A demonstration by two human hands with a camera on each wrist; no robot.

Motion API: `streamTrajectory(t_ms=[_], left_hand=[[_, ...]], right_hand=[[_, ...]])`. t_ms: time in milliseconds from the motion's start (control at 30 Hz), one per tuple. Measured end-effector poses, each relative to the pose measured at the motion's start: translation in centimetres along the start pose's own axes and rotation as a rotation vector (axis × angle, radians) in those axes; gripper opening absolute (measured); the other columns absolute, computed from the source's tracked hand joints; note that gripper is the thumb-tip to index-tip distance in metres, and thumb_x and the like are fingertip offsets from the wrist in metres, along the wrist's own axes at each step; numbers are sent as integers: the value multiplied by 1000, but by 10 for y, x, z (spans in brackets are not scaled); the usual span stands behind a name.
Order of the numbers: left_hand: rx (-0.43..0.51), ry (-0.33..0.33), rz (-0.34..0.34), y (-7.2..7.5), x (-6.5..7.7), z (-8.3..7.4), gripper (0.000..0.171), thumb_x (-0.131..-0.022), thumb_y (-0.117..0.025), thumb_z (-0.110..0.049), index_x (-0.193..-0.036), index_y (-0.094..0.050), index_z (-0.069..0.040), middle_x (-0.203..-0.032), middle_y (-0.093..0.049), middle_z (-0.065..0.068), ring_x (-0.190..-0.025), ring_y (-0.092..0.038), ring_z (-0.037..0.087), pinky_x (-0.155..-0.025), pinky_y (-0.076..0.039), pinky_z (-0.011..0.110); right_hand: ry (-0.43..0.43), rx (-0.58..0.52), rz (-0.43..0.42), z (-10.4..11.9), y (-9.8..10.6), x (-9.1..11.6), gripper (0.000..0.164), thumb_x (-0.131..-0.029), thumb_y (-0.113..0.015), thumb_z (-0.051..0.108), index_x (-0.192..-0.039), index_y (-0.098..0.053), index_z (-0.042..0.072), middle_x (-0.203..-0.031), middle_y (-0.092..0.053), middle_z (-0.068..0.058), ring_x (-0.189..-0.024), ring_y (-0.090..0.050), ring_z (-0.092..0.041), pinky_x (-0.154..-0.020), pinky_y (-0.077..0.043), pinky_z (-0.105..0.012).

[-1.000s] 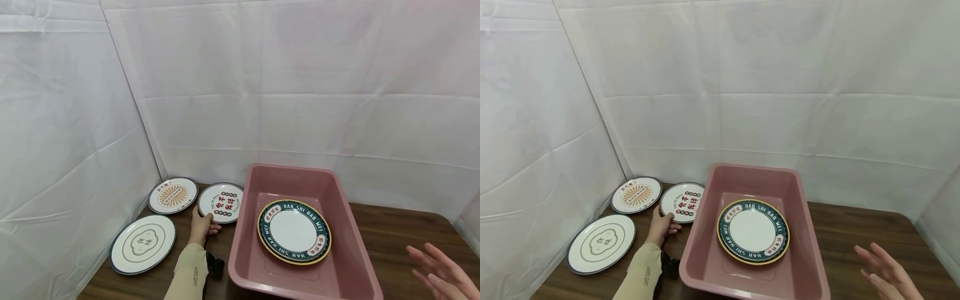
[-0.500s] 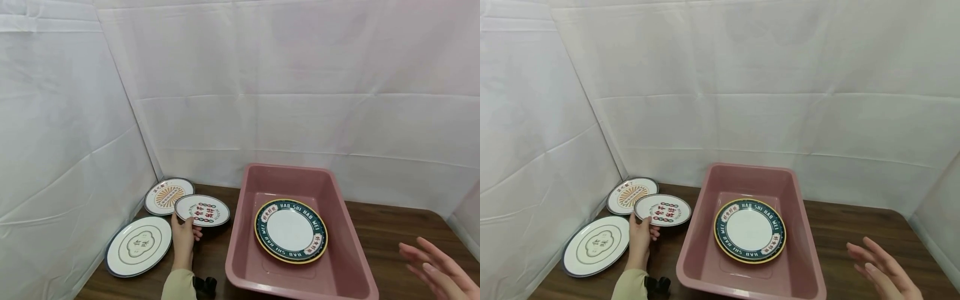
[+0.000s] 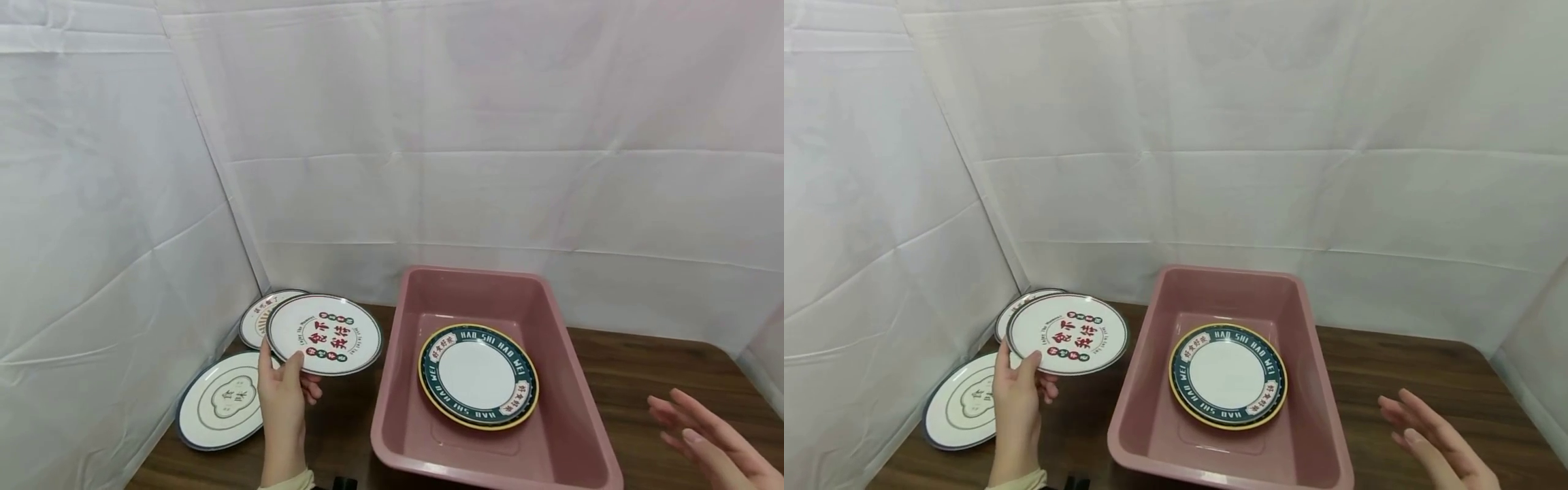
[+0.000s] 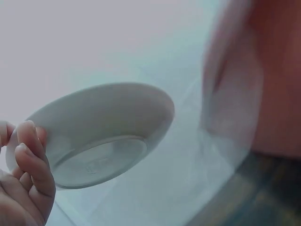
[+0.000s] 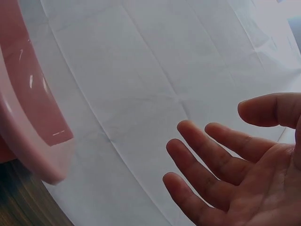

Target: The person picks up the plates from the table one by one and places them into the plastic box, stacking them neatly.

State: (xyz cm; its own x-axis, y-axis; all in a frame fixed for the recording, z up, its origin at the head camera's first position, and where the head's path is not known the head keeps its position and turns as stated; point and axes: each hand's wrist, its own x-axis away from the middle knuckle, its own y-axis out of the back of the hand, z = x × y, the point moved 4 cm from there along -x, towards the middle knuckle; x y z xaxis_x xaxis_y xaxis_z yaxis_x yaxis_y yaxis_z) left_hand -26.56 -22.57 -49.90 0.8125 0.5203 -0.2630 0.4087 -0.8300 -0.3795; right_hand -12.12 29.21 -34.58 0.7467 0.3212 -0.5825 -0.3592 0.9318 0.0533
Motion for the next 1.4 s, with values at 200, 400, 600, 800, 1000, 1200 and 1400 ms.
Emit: streamTrajectory(t_ms=[200, 400, 600, 800, 1000, 1200, 1400], left_hand=[[118, -11, 222, -35, 24, -31, 59, -85, -49, -19, -132, -16, -31, -54, -51, 21, -30, -39, 32, -24, -23, 41], [140, 56, 320, -97, 82, -132, 52, -86, -42, -7, -133, -19, -15, -49, -52, 9, -28, -39, 14, -25, -28, 27], [119, 263, 406, -131, 114, -158, 48, -88, -38, -7, -132, -21, -15, -56, -56, 12, -29, -42, 12, -27, -32, 22], [103, 288, 573, -154, 134, -143, 45, -90, -37, -16, -131, -22, -22, -60, -56, 18, -30, -45, 16, -27, -34, 27], [86, 198, 743, -166, 146, -134, 40, -92, -34, -20, -129, -21, -16, -54, -55, 16, -32, -50, 22, -26, -36, 36], [9, 189, 793, -166, 145, -138, 29, -92, -32, -22, -115, -28, -4, -51, -55, 16, -34, -51, 28, -28, -37, 38], [-163, 98, 711, -170, 137, -171, 27, -90, -38, -20, -80, -46, 3, -46, -49, 21, -32, -48, 25, -31, -39, 37]], right_hand=[[-77, 183, -189, 5, -13, -5, 40, -88, -25, -10, -127, -19, -10, -119, -47, -2, -105, -44, -8, -75, -40, -15], [-262, 245, -304, 3, -45, -18, 40, -88, -40, 6, -126, -31, -3, -111, -53, 0, -99, -49, -5, -70, -42, -16], [-367, 212, -208, -11, -80, -32, 41, -89, -40, 8, -128, -31, 3, -113, -52, -3, -101, -47, -4, -73, -40, -15], [-364, 269, -219, -23, -94, -40, 42, -89, -39, 9, -128, -28, -2, -109, -52, 7, -93, -51, -6, -73, -41, -16], [-578, 358, -304, -31, -92, -37, 52, -87, -45, 25, -129, -27, 0, -105, -51, 16, -94, -47, 3, -71, -38, -11], [-574, 350, -307, -25, -89, -40, 54, -87, -45, 22, -130, -21, -1, -96, -58, 9, -85, -54, -4, -68, -40, -12], [-632, 311, -310, -16, -80, -49, 56, -87, -42, 32, -134, -19, 11, -87, -57, -13, -71, -57, -17, -61, -47, -29]])
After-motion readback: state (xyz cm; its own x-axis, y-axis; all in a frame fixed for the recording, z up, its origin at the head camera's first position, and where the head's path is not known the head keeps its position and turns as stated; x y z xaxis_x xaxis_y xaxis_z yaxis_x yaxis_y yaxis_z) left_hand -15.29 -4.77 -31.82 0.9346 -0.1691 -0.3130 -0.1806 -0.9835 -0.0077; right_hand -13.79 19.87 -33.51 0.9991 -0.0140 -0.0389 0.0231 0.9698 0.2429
